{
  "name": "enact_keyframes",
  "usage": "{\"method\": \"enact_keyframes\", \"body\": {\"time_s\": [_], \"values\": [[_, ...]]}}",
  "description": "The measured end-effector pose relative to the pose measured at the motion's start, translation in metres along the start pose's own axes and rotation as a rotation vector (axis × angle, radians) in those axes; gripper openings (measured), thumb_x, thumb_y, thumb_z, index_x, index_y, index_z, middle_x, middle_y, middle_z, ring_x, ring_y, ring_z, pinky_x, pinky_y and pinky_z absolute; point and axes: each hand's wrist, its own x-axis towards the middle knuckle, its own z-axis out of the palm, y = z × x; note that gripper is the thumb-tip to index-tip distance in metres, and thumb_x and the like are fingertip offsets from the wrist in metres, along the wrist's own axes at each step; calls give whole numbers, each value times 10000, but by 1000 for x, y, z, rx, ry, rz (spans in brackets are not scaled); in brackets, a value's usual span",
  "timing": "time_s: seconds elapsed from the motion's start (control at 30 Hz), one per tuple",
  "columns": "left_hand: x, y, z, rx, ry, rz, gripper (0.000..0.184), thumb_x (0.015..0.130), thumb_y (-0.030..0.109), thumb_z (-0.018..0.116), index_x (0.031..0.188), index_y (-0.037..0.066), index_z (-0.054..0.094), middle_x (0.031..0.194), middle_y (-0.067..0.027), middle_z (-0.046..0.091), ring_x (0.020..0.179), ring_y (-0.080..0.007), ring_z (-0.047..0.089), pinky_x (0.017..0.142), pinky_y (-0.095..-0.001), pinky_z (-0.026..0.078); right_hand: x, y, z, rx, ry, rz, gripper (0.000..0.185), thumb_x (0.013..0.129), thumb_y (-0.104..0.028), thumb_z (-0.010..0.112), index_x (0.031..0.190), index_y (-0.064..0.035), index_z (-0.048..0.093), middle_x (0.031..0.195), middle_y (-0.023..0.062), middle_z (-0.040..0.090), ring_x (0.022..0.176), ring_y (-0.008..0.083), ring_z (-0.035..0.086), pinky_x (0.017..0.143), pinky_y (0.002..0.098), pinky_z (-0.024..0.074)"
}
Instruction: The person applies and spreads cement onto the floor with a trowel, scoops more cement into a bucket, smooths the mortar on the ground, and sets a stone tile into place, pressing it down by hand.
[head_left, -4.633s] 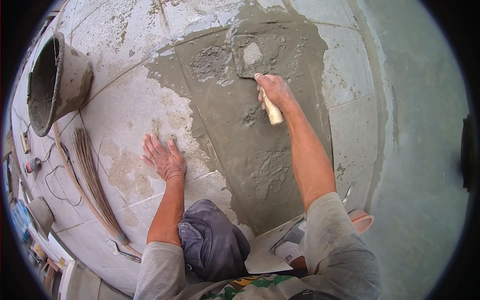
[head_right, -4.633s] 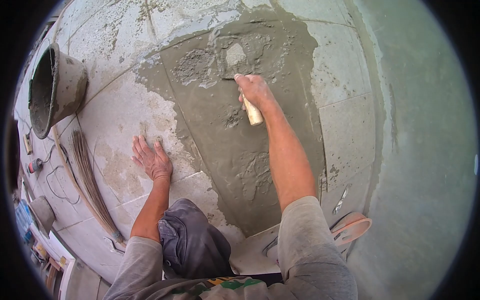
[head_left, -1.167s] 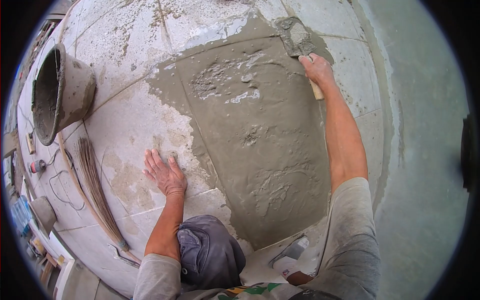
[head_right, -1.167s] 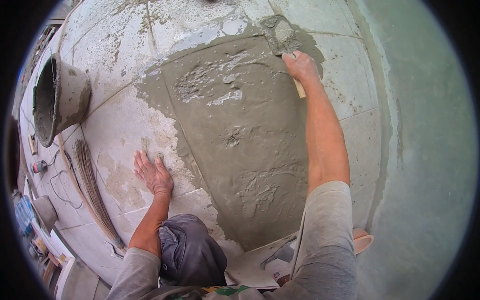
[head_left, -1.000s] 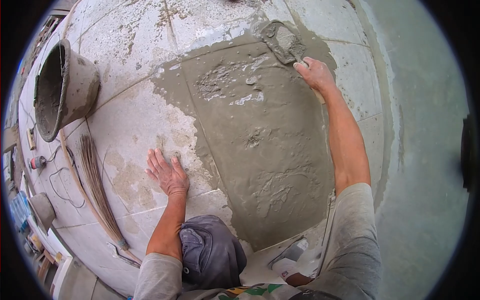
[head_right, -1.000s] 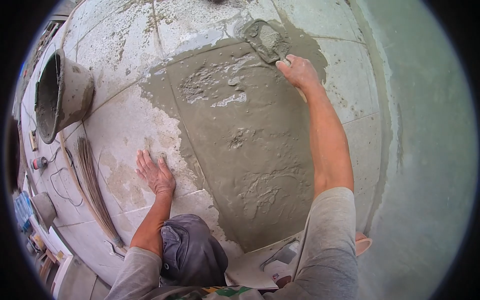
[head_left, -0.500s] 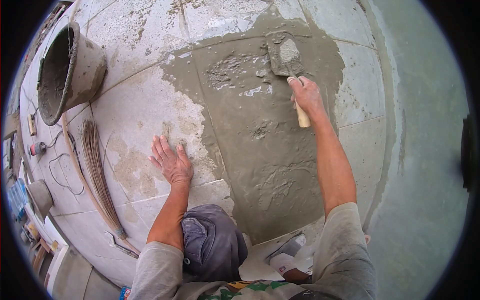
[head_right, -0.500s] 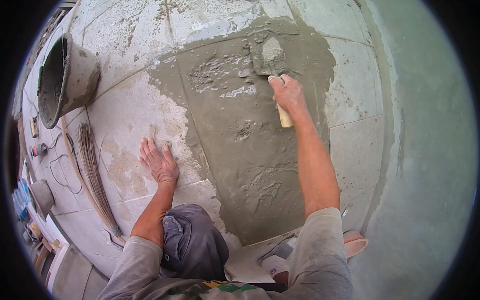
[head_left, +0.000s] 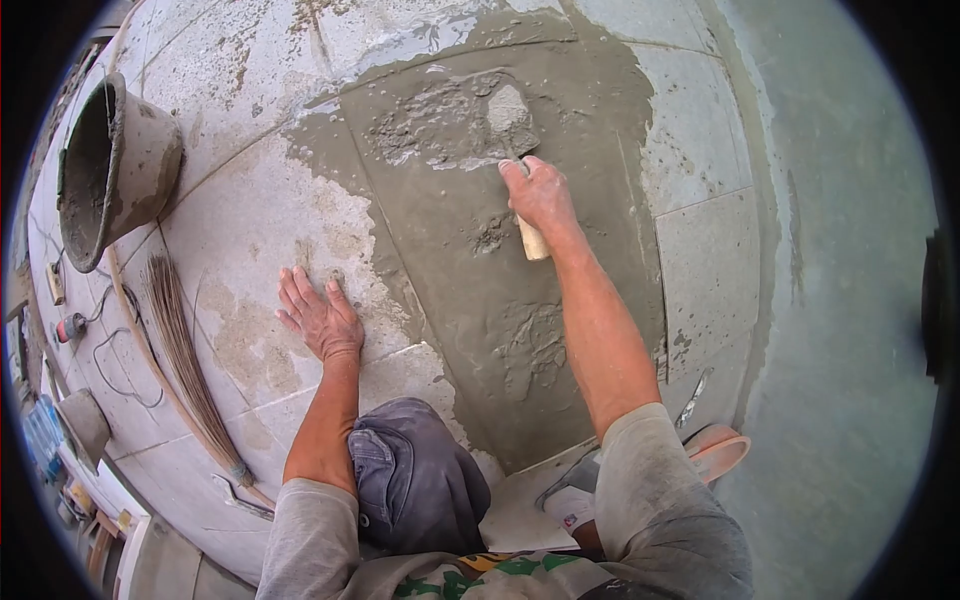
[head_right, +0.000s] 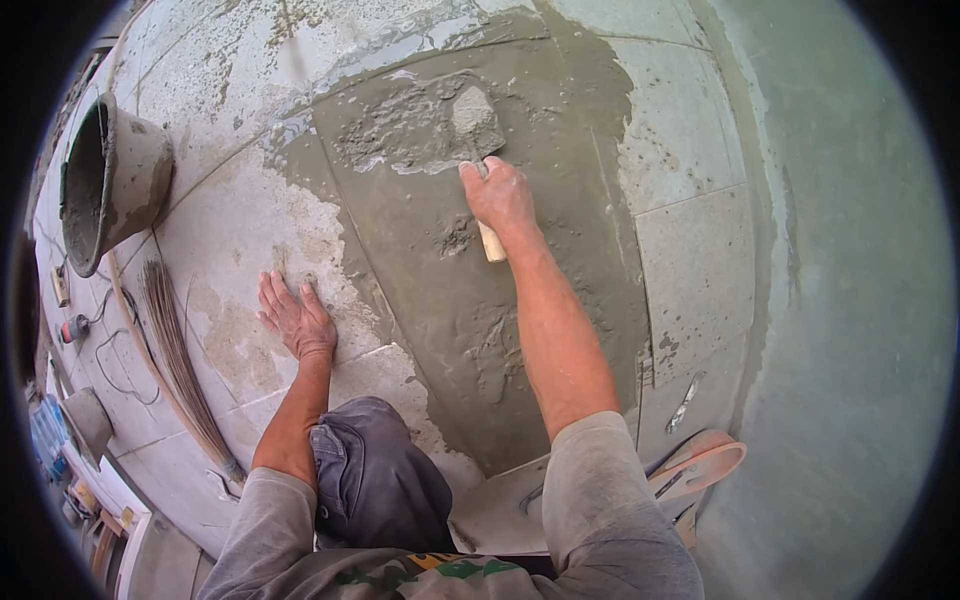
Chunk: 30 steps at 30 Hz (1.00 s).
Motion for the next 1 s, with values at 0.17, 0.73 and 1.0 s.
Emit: {"method": "enact_keyframes", "body": {"time_s": [0.17,0.73,1.0], "values": [[0,-1,2,-3,7,2,596,977,411,379,1473,112,237,1563,-94,181,1450,-282,128,1158,-536,33,-26,19,-29,231,-129,208,463,875,-398,564,996,48,594,613,124,595,481,194,583,489,342,486],[-1,-2,4,-54,33,2,598,980,454,367,1465,120,266,1557,-76,197,1449,-264,135,1156,-552,49,-200,58,-21,-79,-214,196,614,863,-414,568,1178,114,559,727,235,660,846,392,665,826,427,496],[-2,-4,6,-57,51,15,594,978,458,370,1458,117,291,1555,-80,213,1448,-261,142,1160,-538,50,-190,66,-26,504,-118,432,434,884,-387,558,814,41,549,571,131,571,491,218,593,509,360,481]]}}
